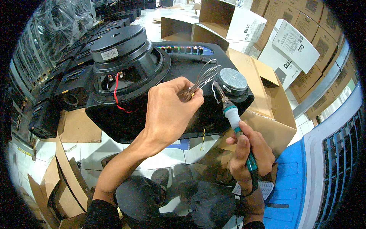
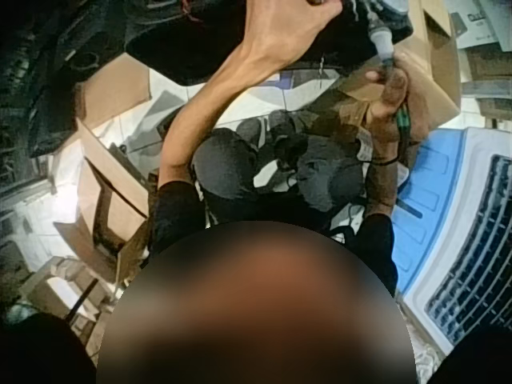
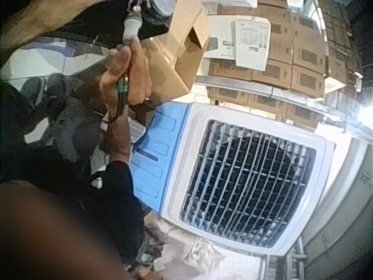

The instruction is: The person sits on the floor and works on a black speaker, connecting wires to a small circular component and soldering the connections. They then place the component into the speaker and secure it.

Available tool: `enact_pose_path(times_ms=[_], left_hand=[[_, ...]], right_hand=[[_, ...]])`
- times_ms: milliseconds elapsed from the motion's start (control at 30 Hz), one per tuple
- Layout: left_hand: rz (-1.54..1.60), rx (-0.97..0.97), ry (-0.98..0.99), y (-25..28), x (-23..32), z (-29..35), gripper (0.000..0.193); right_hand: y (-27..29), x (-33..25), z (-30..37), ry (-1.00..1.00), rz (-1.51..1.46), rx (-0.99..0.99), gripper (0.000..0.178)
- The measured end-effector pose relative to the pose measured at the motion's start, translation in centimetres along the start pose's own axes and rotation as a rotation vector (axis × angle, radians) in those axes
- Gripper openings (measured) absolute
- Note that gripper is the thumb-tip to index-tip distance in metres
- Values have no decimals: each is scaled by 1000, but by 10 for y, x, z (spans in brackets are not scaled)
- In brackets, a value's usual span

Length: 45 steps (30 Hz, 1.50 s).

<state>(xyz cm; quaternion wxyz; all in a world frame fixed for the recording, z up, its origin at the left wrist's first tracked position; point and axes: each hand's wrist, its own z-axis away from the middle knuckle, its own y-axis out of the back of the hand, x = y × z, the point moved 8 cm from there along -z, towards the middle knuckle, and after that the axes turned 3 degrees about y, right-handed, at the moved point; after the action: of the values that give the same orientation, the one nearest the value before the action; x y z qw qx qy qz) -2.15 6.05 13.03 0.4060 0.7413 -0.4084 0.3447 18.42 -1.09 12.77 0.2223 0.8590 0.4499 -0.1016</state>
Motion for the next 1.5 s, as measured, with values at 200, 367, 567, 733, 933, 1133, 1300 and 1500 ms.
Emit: enact_pose_path(times_ms=[200,367,567,733,933,1133,1300,1500], left_hand=[[-13,18,-30,-1,0,0,19],[-16,4,-19,0,0,0,20],[-6,8,-24,1,1,0,20],[41,-2,42,1,-3,1,20],[223,5,101,2,-6,10,15],[419,-19,185,36,0,29,17],[560,170,145,111,4,74,19],[289,451,63,190,-10,84,19]], right_hand=[[-1,-2,1,29,22,-35,32],[-2,-1,2,16,-6,-20,33],[-1,-1,1,6,-7,-28,33],[0,-3,0,59,22,-24,32],[19,5,11,-71,34,9,49],[35,22,34,-259,-234,181,60],[7,43,32,-467,-619,169,60],[-46,30,-26,-570,-885,-88,50]])
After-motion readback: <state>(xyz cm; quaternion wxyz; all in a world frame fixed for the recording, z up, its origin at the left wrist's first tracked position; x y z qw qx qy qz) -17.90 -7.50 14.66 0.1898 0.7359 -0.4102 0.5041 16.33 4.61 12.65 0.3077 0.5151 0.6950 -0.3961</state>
